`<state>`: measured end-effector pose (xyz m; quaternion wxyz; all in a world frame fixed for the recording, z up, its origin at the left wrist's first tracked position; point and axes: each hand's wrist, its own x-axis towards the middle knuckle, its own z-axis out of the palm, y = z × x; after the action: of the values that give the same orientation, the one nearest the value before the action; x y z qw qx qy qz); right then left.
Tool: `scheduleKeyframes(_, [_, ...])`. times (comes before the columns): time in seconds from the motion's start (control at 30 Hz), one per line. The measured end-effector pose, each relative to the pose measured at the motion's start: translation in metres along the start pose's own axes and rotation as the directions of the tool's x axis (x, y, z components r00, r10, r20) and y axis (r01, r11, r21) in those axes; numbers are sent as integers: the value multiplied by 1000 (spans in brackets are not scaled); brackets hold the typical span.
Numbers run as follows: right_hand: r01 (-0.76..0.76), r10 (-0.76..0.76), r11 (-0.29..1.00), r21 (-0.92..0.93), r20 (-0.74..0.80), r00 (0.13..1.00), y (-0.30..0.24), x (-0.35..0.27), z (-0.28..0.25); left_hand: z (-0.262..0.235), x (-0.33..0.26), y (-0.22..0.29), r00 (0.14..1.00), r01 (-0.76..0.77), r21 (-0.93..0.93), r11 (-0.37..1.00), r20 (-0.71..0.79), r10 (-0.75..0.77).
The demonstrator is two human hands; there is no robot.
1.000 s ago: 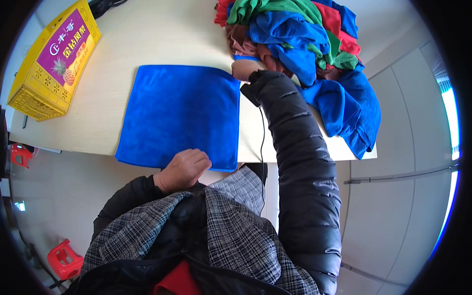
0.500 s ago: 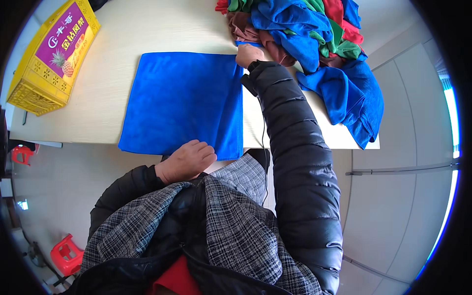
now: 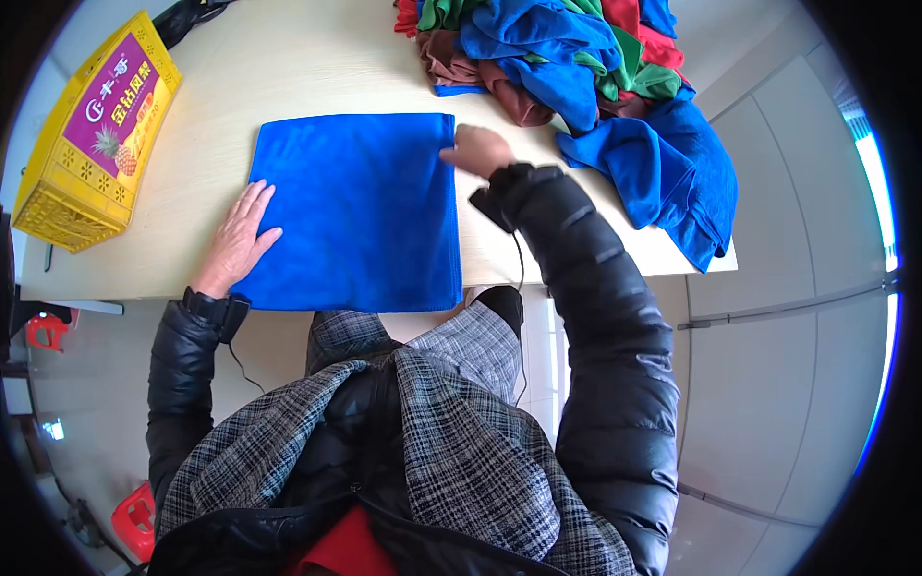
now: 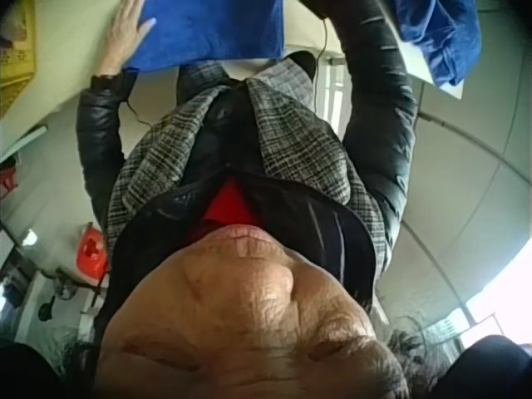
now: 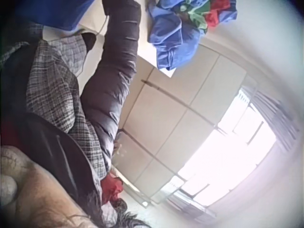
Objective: Fold blue clothes on a table.
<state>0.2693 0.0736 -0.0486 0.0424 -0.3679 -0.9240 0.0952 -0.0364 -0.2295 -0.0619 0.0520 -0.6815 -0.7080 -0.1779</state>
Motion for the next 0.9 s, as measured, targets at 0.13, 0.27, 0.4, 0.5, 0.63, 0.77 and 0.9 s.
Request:
scheduleKeyframes(0.13, [332,-333,943,-18,-59,941,-67,-90,3,12,-14,-20,979,22,79,997,201,-37])
scheduleKeyframes(0.27, [469,-462,883,24,-140,876,-90,-153,12,17,-11,-19,983,7,71,997,183,-20])
scheduleKeyframes(0.4, [440,-432,898,0,-185,883,-62,-190,6,15,-10,-14,982,8,101,995,186,-27])
scheduleKeyframes(0.5, [318,-317,946,70,-26,948,-48,-204,-4,12,-10,-11,977,15,139,990,211,-45])
scheduleKeyframes(0.63, [363,-342,919,152,-145,928,-83,-202,-11,4,-17,0,975,93,115,989,190,-114])
scheduleKeyframes(0.77, [462,-453,879,116,-97,886,-90,-218,9,-18,-38,30,985,-19,-29,999,171,24])
scheduleKeyframes(0.9, [413,-414,910,-19,-78,907,-72,-227,1,-34,-78,50,966,-124,-2,992,229,122])
